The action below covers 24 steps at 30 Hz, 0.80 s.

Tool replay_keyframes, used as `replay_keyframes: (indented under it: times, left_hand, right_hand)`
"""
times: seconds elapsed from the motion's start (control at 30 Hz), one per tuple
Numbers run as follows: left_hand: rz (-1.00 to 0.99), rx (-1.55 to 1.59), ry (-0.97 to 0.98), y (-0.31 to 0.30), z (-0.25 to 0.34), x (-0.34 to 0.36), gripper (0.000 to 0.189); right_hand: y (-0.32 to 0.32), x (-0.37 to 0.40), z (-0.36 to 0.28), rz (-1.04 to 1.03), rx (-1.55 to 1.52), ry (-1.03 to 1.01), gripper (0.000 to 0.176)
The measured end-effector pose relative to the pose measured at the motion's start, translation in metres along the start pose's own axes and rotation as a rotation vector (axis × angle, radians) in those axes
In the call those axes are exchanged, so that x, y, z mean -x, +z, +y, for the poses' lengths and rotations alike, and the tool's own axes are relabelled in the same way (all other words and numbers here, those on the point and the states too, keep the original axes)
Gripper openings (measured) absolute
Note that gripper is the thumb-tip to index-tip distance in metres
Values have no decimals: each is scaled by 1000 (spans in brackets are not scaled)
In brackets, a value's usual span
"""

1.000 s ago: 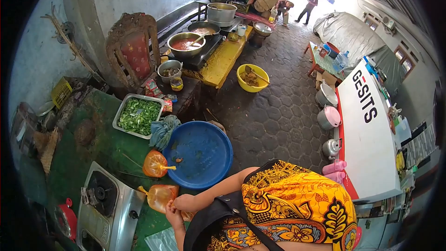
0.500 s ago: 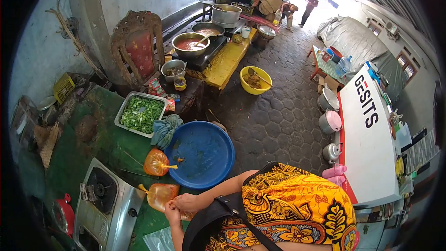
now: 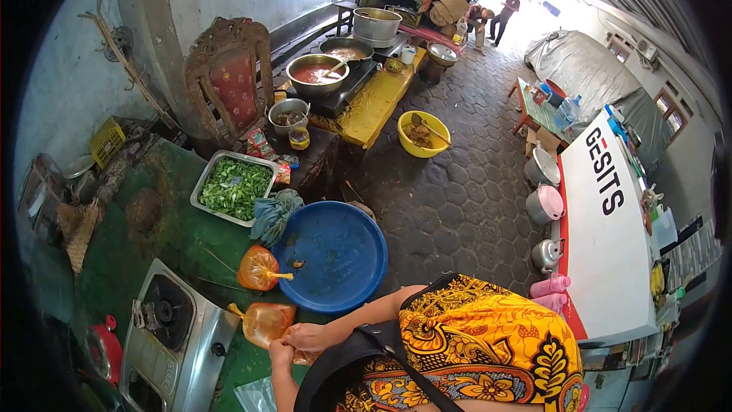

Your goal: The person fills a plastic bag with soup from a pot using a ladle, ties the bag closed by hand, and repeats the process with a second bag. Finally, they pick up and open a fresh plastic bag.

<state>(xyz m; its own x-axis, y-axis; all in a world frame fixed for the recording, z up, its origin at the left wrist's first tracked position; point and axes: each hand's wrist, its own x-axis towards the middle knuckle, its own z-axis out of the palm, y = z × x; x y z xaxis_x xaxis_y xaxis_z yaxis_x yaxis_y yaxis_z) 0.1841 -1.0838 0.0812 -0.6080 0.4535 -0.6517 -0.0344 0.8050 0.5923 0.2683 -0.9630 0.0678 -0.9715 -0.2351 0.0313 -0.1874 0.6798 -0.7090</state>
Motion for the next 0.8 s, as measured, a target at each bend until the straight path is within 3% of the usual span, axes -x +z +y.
replay_keyframes:
  times: [0.17,0.4,0.5,0.57,0.6,0.63,0.67,0.7,0.73,0.77,0.8]
  left_hand:
    - [26,153,32,8,-18,-13,5]
    - [25,127,-31,-5,-7,4,6]
    - [139,209,109,4,-30,-8,7]
    - [225,31,330,7,-45,-11,12]
    - [240,61,385,7,-35,0,14]
    - [259,91,413,3,-17,11,17]
    - [236,105,405,4,-16,13,22]
    - [237,56,401,7,-25,6,24]
    - [240,181,393,13,-32,2,24]
    - [230,150,397,10,-29,5,22]
    - [155,170,392,6,-30,6,20]
  right_hand:
    - [-14,1,-11,-17,34,11,22]
    - [-16,-1,-21,-11,-99,229,17]
    - [-11,0,-16,37,-199,292,16]
    - [7,2,-2,135,-204,267,16]
    - [7,3,-3,124,-227,316,13]
    - [-2,1,-9,147,-201,238,16]
    - [-5,6,-14,228,-638,216,19]
    - [10,3,-4,311,-754,148,21]
    - [-6,10,-10,239,-229,149,22]
    - [6,7,-1,221,-187,162,23]
    - [-5,10,-11,373,-290,109,23]
